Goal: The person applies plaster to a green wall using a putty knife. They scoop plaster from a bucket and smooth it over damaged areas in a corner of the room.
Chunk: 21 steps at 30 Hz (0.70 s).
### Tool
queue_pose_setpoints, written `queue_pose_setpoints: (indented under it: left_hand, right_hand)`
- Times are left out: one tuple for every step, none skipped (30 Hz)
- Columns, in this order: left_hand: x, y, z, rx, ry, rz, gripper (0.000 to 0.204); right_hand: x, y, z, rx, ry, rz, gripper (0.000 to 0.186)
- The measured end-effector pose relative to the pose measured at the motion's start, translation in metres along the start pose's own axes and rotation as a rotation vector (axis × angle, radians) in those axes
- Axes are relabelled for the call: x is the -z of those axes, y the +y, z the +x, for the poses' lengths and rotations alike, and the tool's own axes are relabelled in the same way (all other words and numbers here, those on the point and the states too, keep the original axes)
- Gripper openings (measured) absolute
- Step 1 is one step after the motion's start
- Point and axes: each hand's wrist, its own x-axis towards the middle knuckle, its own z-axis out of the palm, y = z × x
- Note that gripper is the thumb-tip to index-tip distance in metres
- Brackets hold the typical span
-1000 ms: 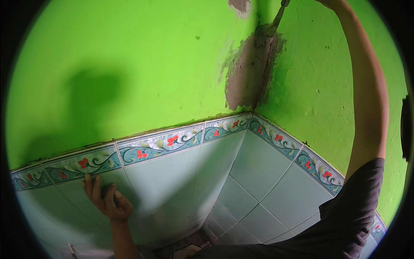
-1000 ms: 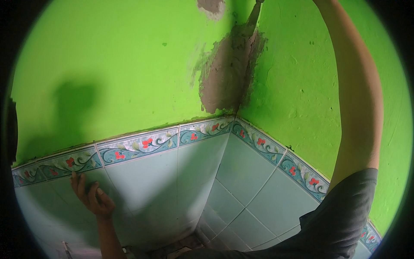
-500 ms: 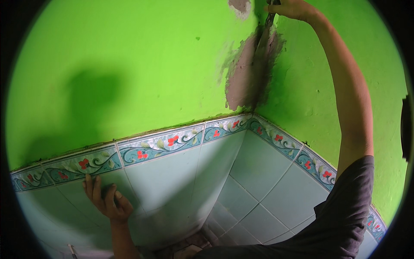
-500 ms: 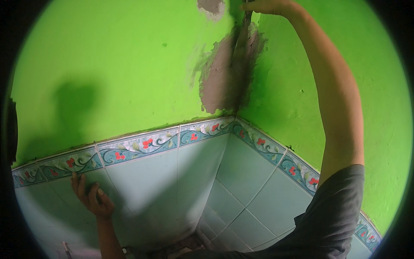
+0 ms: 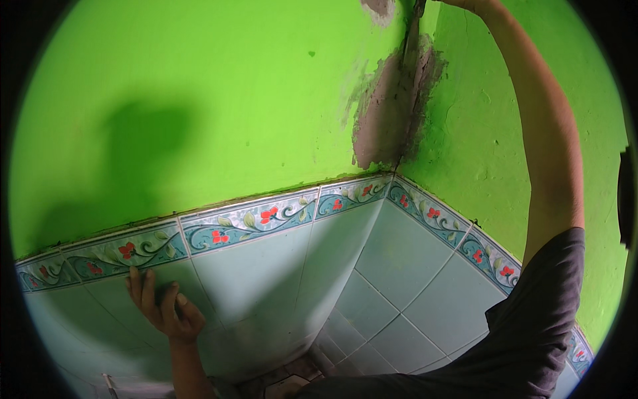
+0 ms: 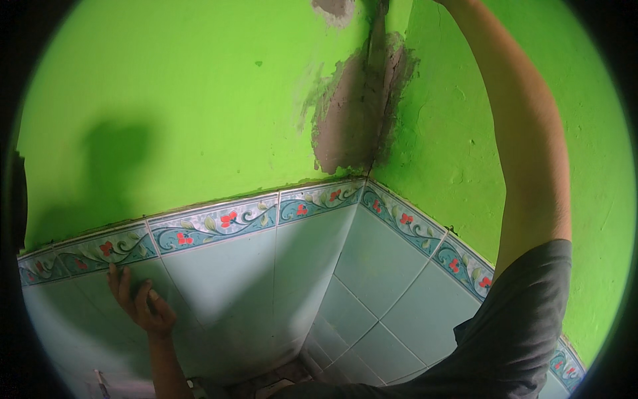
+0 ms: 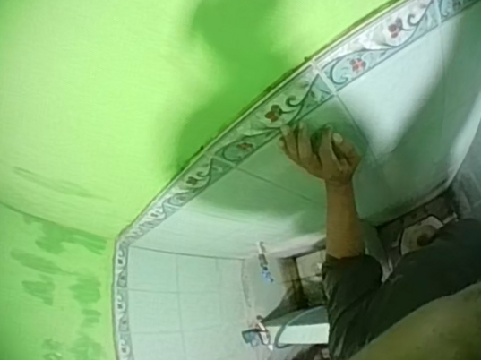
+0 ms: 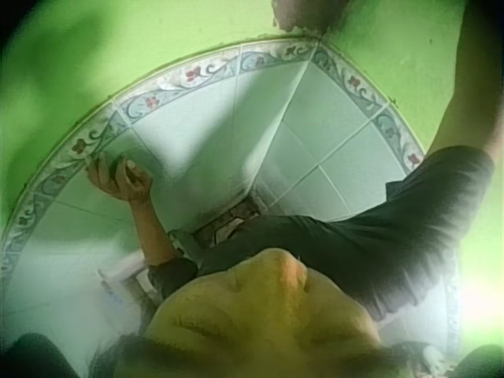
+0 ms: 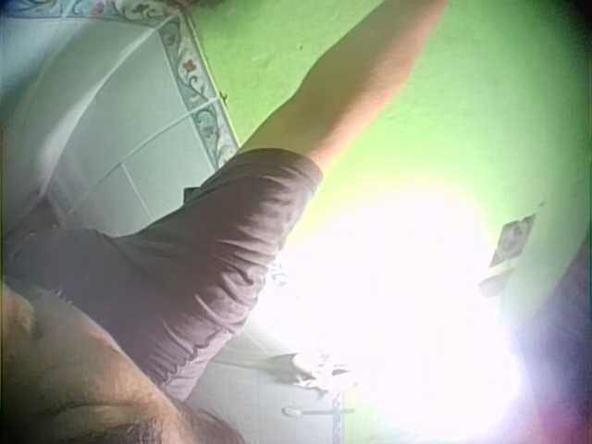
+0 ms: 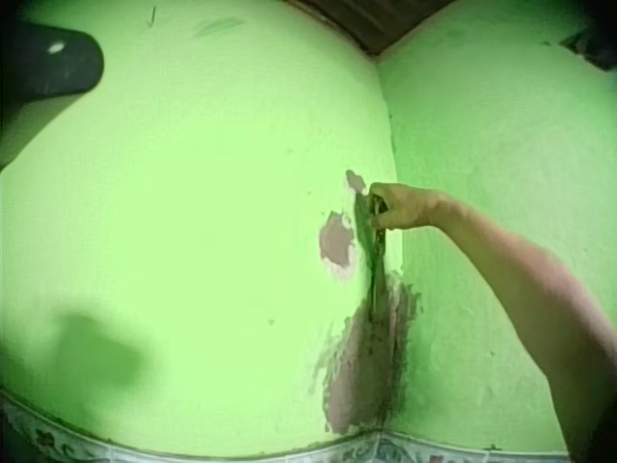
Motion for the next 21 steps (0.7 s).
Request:
queue_pose_setpoints:
  left_hand:
    - [0.0, 0.0, 0.001, -0.002, 0.004, -0.001, 0.018]
    - [0.0, 0.001, 0.001, -0.002, 0.004, -0.001, 0.018]
    - [0.0, 0.001, 0.0, 0.001, -0.001, 0.002, 0.018]
    - [0.0, 0.001, 0.001, 0.003, -0.004, 0.006, 0.018]
    - [-0.001, 0.002, 0.002, 0.001, -0.003, 0.005, 0.018]
    - [-0.001, 0.002, 0.001, -0.001, 0.001, 0.005, 0.019]
    - [-0.001, 0.001, 0.002, -0.005, 0.005, 0.006, 0.019]
    - [-0.002, 0.0, 0.002, -0.01, 0.007, 0.007, 0.019]
    - [-0.002, -0.001, 0.002, -0.013, 0.013, 0.004, 0.019]
    - [-0.001, -0.001, 0.002, -0.014, 0.02, 0.007, 0.019]
    - [-0.001, -0.002, 0.001, -0.013, 0.021, 0.01, 0.019]
    - [-0.001, -0.002, 0.001, -0.008, 0.017, 0.016, 0.019]
    - [-0.001, -0.001, 0.001, -0.006, 0.016, 0.014, 0.019]
    - [-0.001, 0.0, 0.002, -0.007, 0.02, 0.009, 0.019]
    - [-0.001, 0.002, 0.003, -0.004, 0.019, 0.01, 0.018]
    - [-0.001, 0.003, 0.003, -0.001, 0.015, 0.011, 0.018]
    - [-0.001, 0.003, 0.003, -0.003, 0.014, 0.012, 0.018]
    - [-0.001, 0.002, 0.003, -0.002, 0.014, 0.009, 0.018]
    - [-0.001, 0.002, 0.003, -0.002, 0.013, 0.008, 0.017]
    - [-0.001, 0.002, 0.003, -0.004, 0.013, 0.009, 0.017]
    - [-0.001, 0.001, 0.003, -0.004, 0.009, 0.006, 0.017]
  right_hand:
    - [0.003, -0.002, -0.001, -0.015, 0.028, 0.0, 0.05]
    - [0.006, -0.005, -0.002, -0.015, 0.027, 0.001, 0.05]
    - [0.01, -0.008, -0.004, -0.026, 0.061, -0.018, 0.049]
    - [0.014, -0.01, -0.006, -0.038, 0.097, -0.036, 0.049]
    - [0.02, -0.008, -0.003, -0.037, 0.09, -0.077, 0.047]
    - [0.026, -0.007, -0.007, -0.039, 0.09, -0.077, 0.047]
    - [0.034, -0.01, -0.015, -0.017, 0.095, -0.09, 0.046]
    - [0.038, -0.01, -0.02, 0.004, 0.099, -0.104, 0.046]
    - [0.038, 0.001, -0.013, -0.052, 0.123, -0.098, 0.043]
    - [0.043, 0.004, -0.02, -0.051, 0.128, -0.094, 0.043]
    - [0.049, 0.004, -0.031, -0.037, 0.115, -0.035, 0.043]
    - [0.052, 0.007, -0.037, -0.022, 0.102, 0.026, 0.042]
    - [0.052, 0.01, -0.037, -0.019, 0.094, 0.001, 0.041]
    - [0.05, 0.014, -0.041, -0.023, 0.096, -0.003, 0.041]
    - [0.047, 0.016, -0.046, -0.055, 0.071, -0.07, 0.042]
    - [0.041, 0.014, -0.051, -0.087, 0.044, -0.135, 0.044]
    - [0.029, 0.017, -0.051, -0.058, 0.015, -0.079, 0.046]
    - [0.019, 0.017, -0.052, -0.07, -0.008, -0.051, 0.048]
    - [0.01, 0.018, -0.053, -0.062, 0.004, -0.009, 0.049]
    - [0.003, 0.018, -0.053, -0.054, 0.016, 0.033, 0.05]
    - [-0.003, 0.018, -0.053, -0.06, 0.036, 0.061, 0.052]
